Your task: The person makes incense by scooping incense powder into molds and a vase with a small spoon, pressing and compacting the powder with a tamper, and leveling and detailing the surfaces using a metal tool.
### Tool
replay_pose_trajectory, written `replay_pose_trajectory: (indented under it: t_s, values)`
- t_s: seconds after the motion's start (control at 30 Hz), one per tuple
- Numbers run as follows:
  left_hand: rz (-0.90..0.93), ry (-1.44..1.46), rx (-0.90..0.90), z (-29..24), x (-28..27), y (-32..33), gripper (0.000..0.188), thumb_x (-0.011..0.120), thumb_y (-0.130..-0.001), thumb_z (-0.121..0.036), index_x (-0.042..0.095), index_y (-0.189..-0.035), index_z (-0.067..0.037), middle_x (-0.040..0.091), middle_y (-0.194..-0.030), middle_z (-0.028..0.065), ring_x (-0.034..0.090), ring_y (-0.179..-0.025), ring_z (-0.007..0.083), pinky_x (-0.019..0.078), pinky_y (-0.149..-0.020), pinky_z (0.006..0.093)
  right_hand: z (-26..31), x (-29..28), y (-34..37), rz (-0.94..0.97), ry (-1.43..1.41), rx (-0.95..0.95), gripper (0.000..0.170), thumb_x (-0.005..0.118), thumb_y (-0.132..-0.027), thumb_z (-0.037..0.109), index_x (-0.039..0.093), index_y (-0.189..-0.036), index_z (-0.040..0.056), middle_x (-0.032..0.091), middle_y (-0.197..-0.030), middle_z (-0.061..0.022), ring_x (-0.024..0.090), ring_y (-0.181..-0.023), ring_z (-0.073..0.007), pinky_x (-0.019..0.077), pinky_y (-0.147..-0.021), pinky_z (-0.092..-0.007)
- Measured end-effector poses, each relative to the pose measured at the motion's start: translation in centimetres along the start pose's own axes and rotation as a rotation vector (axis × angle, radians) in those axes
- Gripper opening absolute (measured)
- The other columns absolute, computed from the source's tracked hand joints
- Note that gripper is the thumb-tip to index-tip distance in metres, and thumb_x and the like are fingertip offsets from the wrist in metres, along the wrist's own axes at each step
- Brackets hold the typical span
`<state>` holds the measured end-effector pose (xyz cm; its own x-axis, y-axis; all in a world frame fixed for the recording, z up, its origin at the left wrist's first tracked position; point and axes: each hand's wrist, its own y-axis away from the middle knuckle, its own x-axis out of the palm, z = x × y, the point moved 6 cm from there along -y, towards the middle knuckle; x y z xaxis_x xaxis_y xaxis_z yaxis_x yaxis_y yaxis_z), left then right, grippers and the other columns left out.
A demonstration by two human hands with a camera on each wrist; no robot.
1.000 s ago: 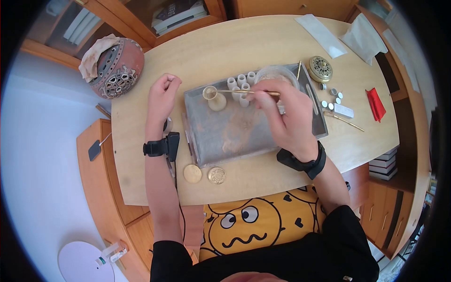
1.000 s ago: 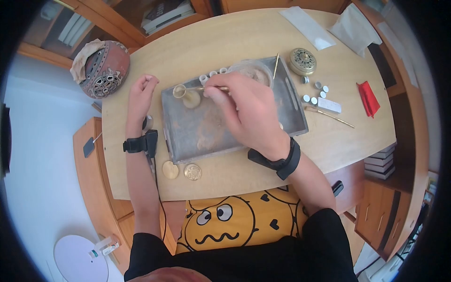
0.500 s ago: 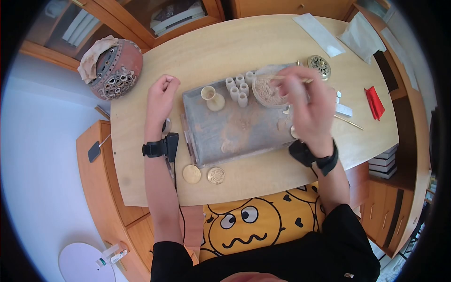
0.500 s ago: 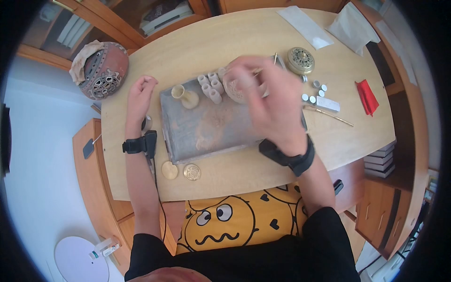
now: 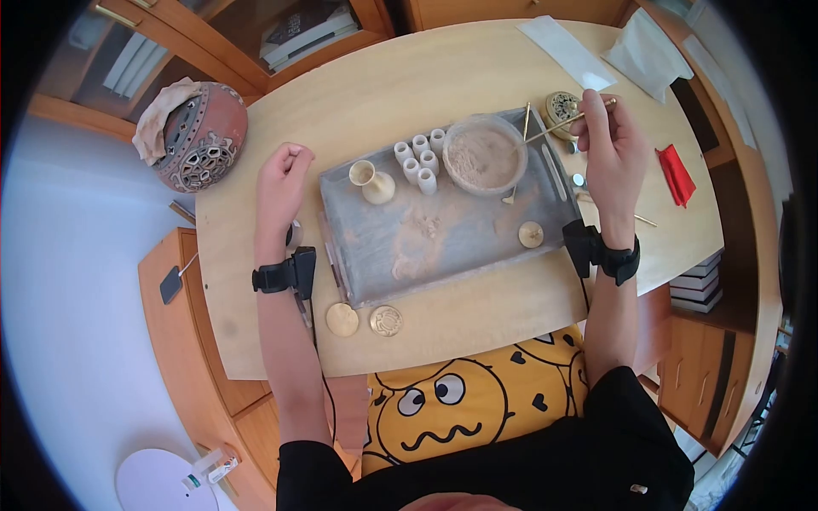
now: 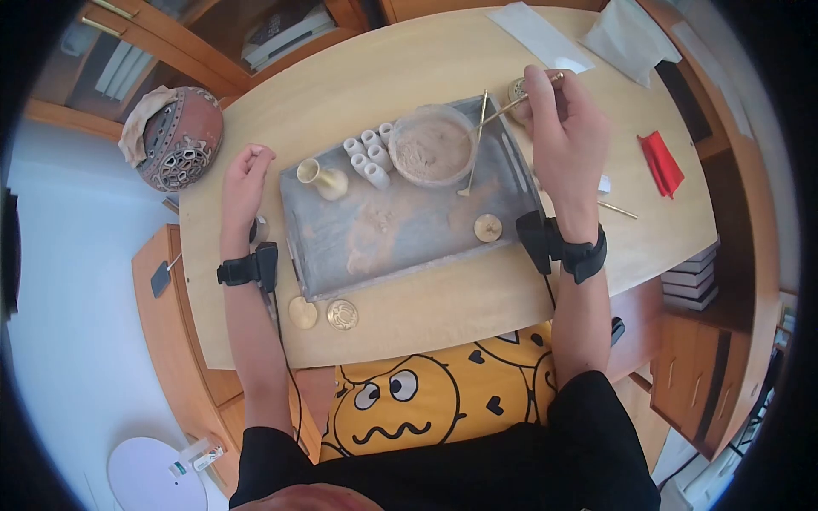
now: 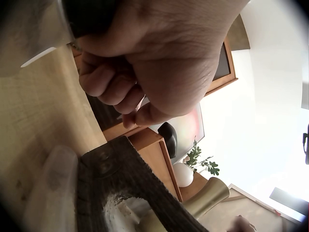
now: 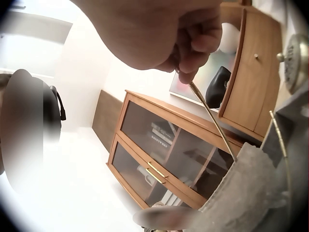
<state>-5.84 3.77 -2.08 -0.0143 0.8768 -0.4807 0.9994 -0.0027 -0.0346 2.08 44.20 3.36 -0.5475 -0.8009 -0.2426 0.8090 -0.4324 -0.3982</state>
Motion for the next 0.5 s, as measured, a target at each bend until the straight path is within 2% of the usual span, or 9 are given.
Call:
replay_pose_trajectory:
  t_s: [0.07,0.13,0.23,0.37,0.4,0.5]
  values:
    - [-0.012,-0.011,-0.019,0.1,-0.2,0.1,0.019,0.06,-0.095,-0.018,0.06,-0.087,-0.001,0.051,-0.069,-0.0058,0.041,-0.064,0.0023,0.0321,-0.057,0.021,0.0,0.4,0.0,0.019,-0.078,0.008,0.027,0.06,-0.098,0.024,0.065,-0.093,-0.0017,0.063,-0.068,-0.0021,0.053,-0.059,-0.005,0.0411,-0.055,-0.0214]
    - [0.02,0.02,0.027,0.3,-0.1,-0.2,0.014,0.059,-0.096,-0.019,0.062,-0.092,-0.006,0.047,-0.07,-0.0091,0.036,-0.059,0.0002,0.0264,-0.052,0.0201,0.0,0.7,-0.1,0.048,-0.059,-0.014,0.027,0.059,-0.098,0.024,0.065,-0.093,-0.0019,0.063,-0.068,-0.0024,0.053,-0.059,-0.0052,0.0412,-0.054,-0.0215]
    - [0.021,-0.006,0.037,0.8,-0.2,-0.3,0.014,0.059,-0.096,-0.019,0.062,-0.092,-0.006,0.047,-0.069,-0.0093,0.036,-0.059,0.0,0.0261,-0.051,0.02,-0.3,0.9,0.0,0.095,-0.056,-0.014,0.028,0.057,-0.099,0.024,0.064,-0.093,-0.0021,0.064,-0.068,-0.0029,0.053,-0.058,-0.0056,0.0415,-0.054,-0.0216]
    - [0.023,0.023,0.045,0.1,-0.1,-0.2,0.014,0.058,-0.096,-0.019,0.062,-0.092,-0.006,0.047,-0.068,-0.0093,0.036,-0.058,0.0,0.0262,-0.051,0.02,-0.6,1.2,-0.1,0.13,-0.095,0.016,0.026,0.053,-0.101,0.022,0.064,-0.093,-0.0007,0.063,-0.068,-0.0025,0.052,-0.058,-0.0057,0.0411,-0.054,-0.0216]
    - [0.017,0.021,0.026,0.2,-0.1,-0.2,0.016,0.059,-0.096,-0.018,0.061,-0.09,-0.004,0.048,-0.069,-0.0078,0.038,-0.061,0.0008,0.0287,-0.054,0.0202,-0.6,1.1,-0.2,0.13,-0.093,0.015,0.026,0.053,-0.101,0.022,0.064,-0.093,-0.0007,0.063,-0.068,-0.0025,0.052,-0.058,-0.0057,0.0411,-0.054,-0.0216]
    - [0.012,0.016,0.007,0.0,-0.2,0.3,0.017,0.059,-0.096,-0.017,0.06,-0.087,-0.002,0.05,-0.07,-0.0063,0.04,-0.064,0.0018,0.0316,-0.057,0.0206,-1.2,1.1,0.0,0.14,-0.254,0.051,0.024,0.051,-0.102,0.021,0.063,-0.093,0.0012,0.062,-0.07,-0.0014,0.05,-0.059,-0.005,0.0395,-0.054,-0.0213]
